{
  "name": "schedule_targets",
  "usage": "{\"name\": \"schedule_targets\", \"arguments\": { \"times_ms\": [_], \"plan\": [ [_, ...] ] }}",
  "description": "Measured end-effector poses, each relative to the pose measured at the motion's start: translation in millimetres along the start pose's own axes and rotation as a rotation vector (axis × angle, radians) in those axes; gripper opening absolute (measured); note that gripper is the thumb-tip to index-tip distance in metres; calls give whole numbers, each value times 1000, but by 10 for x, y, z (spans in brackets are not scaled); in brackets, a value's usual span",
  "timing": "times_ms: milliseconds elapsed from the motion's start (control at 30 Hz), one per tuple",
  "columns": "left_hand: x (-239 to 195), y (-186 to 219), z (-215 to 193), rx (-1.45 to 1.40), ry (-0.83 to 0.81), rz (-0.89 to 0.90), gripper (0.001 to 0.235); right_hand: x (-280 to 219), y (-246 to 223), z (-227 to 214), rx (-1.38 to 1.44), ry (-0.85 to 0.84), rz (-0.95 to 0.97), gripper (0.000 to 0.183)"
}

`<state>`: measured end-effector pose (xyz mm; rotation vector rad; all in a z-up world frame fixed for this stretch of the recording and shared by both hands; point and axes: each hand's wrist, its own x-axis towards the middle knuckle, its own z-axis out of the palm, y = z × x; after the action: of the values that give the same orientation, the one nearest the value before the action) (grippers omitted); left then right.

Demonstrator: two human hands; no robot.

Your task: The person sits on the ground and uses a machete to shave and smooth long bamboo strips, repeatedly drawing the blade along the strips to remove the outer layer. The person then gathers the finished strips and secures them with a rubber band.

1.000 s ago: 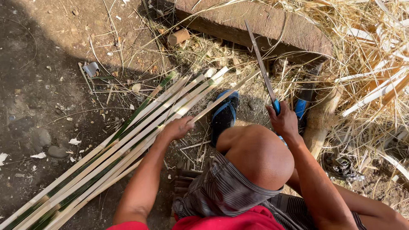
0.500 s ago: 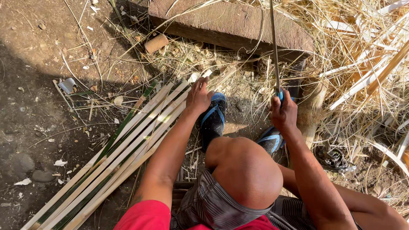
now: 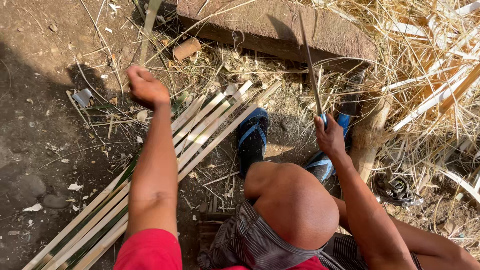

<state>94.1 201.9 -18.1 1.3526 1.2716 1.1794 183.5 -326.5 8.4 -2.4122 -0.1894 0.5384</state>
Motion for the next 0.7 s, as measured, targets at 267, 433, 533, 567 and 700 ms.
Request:
{"name": "schedule_targets", "arguments": {
  "times_ms": [267, 433, 533, 567, 700],
  "plan": [
    [408, 515, -676, 760, -713, 391, 31, -294, 141, 615, -84, 28, -91, 46],
    [-844, -410, -1146, 1167, -1015, 114, 45, -344, 125, 982, 68, 210, -25, 38],
    [-1175, -761, -1411, 1268, -950, 148, 30, -523, -45, 1006, 135, 274, -8, 37],
    [-1182, -781, -1411, 1293, -924, 131, 20, -573, -142, 1003, 163, 279, -3, 37],
    [-931, -287, -838, 787, -652, -61, 20, -946, -449, 907, 581, 290, 102, 20]
  ]
}}
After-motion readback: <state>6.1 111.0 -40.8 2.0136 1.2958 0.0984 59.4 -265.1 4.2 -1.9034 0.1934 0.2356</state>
